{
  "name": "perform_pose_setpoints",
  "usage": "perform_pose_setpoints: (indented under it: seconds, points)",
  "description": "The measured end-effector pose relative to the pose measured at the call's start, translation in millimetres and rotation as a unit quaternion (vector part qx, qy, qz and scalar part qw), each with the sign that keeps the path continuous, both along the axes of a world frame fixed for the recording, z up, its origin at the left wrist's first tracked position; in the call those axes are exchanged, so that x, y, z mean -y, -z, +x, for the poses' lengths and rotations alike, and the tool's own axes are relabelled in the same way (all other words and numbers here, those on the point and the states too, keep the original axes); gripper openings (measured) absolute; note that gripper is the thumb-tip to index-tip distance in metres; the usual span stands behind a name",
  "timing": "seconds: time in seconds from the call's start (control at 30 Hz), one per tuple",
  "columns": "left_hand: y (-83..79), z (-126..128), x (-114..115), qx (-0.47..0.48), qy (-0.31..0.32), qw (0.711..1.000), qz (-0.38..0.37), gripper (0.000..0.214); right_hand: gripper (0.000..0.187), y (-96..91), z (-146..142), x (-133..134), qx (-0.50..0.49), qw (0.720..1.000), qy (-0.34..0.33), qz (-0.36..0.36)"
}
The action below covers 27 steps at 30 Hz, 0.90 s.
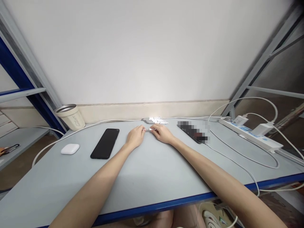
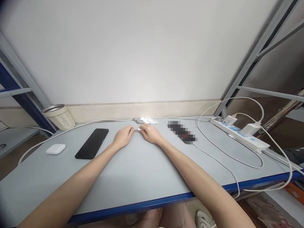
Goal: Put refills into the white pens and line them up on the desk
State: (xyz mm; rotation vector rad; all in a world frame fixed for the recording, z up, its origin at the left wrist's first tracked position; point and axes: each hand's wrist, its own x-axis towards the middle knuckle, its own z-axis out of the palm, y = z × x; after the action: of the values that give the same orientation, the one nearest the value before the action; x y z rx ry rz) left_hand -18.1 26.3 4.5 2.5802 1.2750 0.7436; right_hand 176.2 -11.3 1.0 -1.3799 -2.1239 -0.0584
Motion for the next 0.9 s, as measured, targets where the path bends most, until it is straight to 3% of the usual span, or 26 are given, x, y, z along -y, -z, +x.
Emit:
perform_pose_setpoints:
  seconds: [0.9]
  points:
    - [-0.9, 0.8, 1.8, -0.004, -0.003, 1.0, 0.001, 0.021, 0.015, -1.9, -0.9, 2.4, -0.007, 1.0, 0.01, 0.012]
